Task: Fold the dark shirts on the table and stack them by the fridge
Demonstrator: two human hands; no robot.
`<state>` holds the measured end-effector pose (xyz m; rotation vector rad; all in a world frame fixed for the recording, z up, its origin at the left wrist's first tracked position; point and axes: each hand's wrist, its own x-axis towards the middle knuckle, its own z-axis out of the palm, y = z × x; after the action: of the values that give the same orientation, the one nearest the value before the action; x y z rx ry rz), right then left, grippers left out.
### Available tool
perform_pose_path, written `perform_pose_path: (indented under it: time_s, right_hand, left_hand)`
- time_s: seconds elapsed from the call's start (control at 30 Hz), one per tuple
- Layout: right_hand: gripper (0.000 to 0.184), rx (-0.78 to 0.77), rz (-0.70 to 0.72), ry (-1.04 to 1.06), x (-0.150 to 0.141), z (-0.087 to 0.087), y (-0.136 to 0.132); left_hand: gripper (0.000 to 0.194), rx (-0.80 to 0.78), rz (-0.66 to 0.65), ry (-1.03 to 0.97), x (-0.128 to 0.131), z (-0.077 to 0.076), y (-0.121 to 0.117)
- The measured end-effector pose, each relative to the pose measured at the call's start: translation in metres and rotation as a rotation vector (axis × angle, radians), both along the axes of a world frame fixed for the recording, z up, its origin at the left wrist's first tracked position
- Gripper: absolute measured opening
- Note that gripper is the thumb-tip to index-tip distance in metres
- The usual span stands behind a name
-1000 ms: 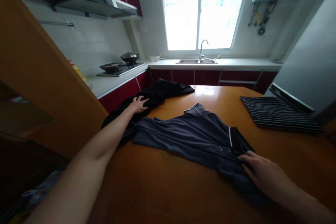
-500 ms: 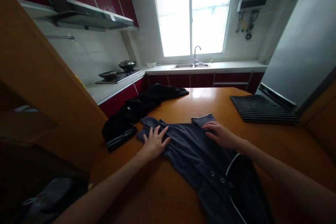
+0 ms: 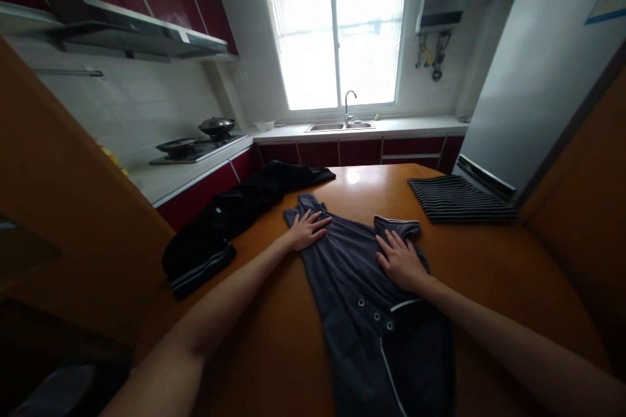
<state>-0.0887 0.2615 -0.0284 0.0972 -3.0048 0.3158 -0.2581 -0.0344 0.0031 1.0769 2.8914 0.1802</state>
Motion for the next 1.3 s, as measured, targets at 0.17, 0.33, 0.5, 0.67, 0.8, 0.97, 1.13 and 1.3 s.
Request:
perform_pose_path:
  time_s: [0.17,0.33,0.5,0.67,0.8,0.97,1.13,1.3]
  right_hand:
    - [0.064,0.058,-0.145,-0.01,0.043,-0.005,-0.009]
    - [0.064,0.076,-0.126,-0.023,0.071,0.001,-0.011]
    - [0.048,-0.044,-0.047,0.045,0.065,0.009,0.019]
    - [0.035,-0.111,-0.027,0.138,0.033,0.011,0.05]
    - [0.034,-0.088,-0.024,0.172,0.01,0.003,0.059]
    - [0.036,-0.045,-0.055,0.248,0.011,-0.009,0.062]
    - [0.034,0.01,-0.116,0.36,0.026,0.0,0.06]
    - [0.027,0.024,-0.311,0.383,0.034,0.015,0.067]
  left_hand:
    - [0.052,0.011,-0.203,-0.015,-0.041,0.004,0.04]
    - [0.049,0.152,-0.131,0.294,-0.032,0.015,0.079]
    - [0.045,0.398,-0.015,0.397,0.035,0.024,0.079]
    - [0.035,0.392,0.021,0.19,0.122,0.025,0.02]
    - [0.021,0.318,0.224,-0.02,0.17,0.024,-0.018]
    - [0.043,0.194,0.21,-0.307,0.197,0.031,-0.027]
    - [0.042,0.301,-0.014,-0.493,0.201,0.036,-0.018]
    - [0.042,0.46,-0.142,-0.586,0.197,0.037,-0.016]
